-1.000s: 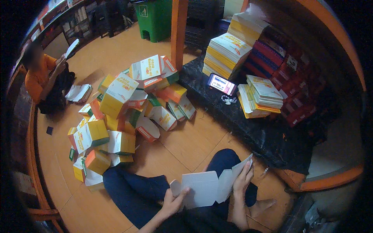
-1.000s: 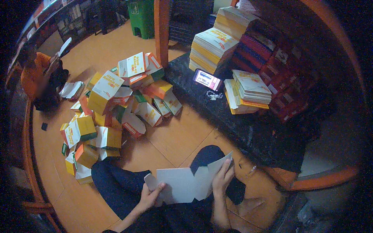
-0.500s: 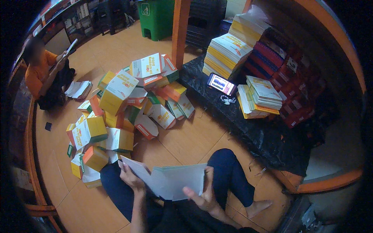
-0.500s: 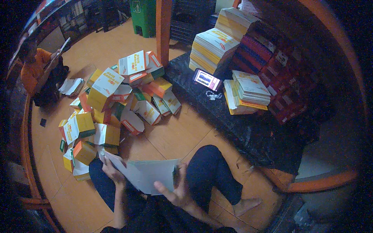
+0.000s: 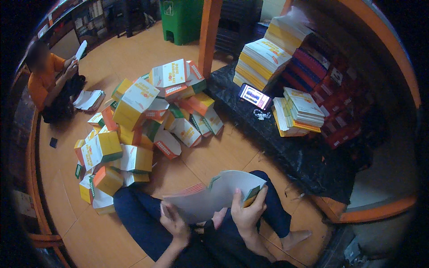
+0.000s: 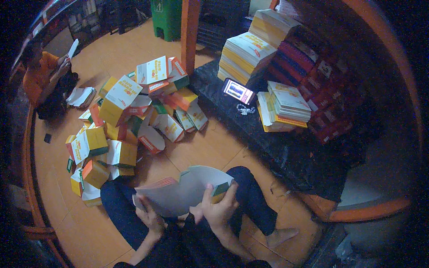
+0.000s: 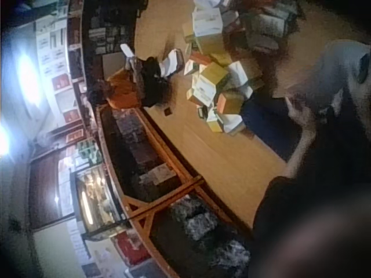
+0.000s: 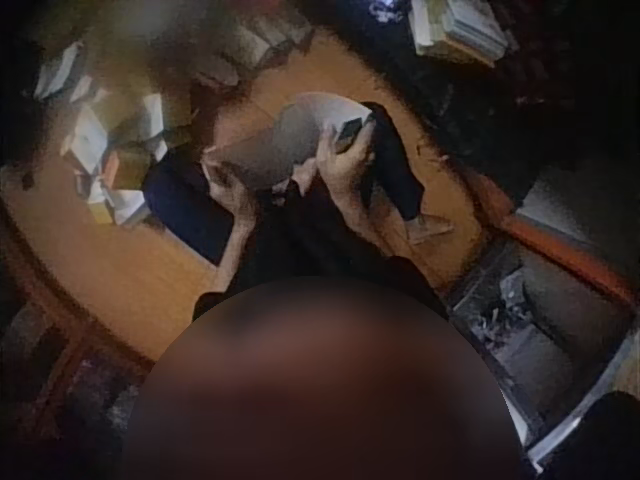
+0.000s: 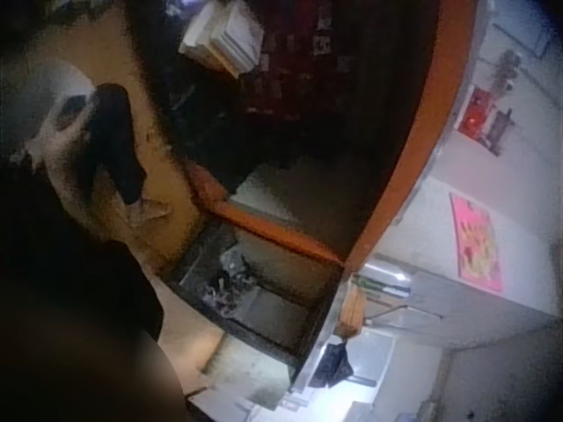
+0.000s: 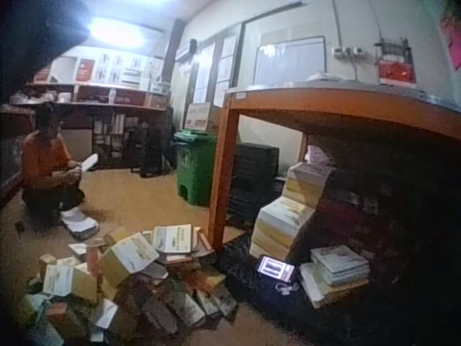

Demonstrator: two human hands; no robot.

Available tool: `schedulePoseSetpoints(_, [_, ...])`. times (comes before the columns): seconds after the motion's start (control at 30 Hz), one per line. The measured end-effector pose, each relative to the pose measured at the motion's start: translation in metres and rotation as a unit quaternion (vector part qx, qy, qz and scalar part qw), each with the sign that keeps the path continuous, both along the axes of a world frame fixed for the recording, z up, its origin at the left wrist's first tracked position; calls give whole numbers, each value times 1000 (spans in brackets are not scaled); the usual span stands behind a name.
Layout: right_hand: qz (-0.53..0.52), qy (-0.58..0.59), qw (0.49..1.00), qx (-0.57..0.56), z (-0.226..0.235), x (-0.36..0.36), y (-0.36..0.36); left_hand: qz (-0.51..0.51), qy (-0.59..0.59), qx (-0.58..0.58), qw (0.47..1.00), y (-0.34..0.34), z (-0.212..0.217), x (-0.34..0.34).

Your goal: The person sits on the floor and folds flat paper sheets into small rectangular boxes. They repeatedly pick up a sheet, fold the sides, and tuck the flaps to form a finished box, then place it on a growing pile.

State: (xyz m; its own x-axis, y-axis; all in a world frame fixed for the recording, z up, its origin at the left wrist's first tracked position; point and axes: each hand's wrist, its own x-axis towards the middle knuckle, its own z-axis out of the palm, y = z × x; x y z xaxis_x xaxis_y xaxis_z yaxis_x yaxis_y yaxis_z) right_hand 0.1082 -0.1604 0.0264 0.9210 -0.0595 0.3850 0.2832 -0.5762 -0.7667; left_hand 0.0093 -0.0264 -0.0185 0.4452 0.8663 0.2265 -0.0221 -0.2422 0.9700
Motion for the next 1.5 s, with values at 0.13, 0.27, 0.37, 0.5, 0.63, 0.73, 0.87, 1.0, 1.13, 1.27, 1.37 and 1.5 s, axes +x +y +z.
schedulePoseSetpoints(0.13, [48,71,996,25,9,-4,-3,-102,9,15,995,-26,9,-8])
schedulePoseSetpoints(0.27, [304,68,949,51,17,-5,-8,-39,9,-145,989,-18,5,-8])
schedulePoseSetpoints(0.37, [463,97,879,59,18,-4,-8,12,2,-172,985,-1,0,-7])
schedulePoseSetpoints(0.5, [536,192,788,234,10,0,-6,-17,-27,-172,985,12,-5,-11])
schedulePoseSetpoints(0.63, [500,219,801,248,-4,0,-2,-25,-16,-190,981,-5,-7,-14])
schedulePoseSetpoints(0.73, [421,288,809,292,-13,-4,5,-33,-22,-182,983,-26,-4,-14])
schedulePoseSetpoints(0.87, [283,296,881,238,-10,-10,0,-90,-26,-165,982,-43,6,-19])
schedulePoseSetpoints(1.0, [178,247,925,226,4,-25,-11,-69,11,-167,984,-36,5,-23])
schedulePoseSetpoints(1.13, [265,268,901,215,-4,-27,-27,-45,22,-200,978,-18,-11,-21])
schedulePoseSetpoints(1.27, [260,489,744,373,-49,-5,-51,-33,47,-213,975,-7,-19,-20])
schedulePoseSetpoints(1.37, [132,526,758,364,-86,9,-65,-45,55,-206,976,-10,-16,-15])
schedulePoseSetpoints(1.5, [149,370,839,369,-109,6,-59,-24,86,-153,984,-35,-7,-8])
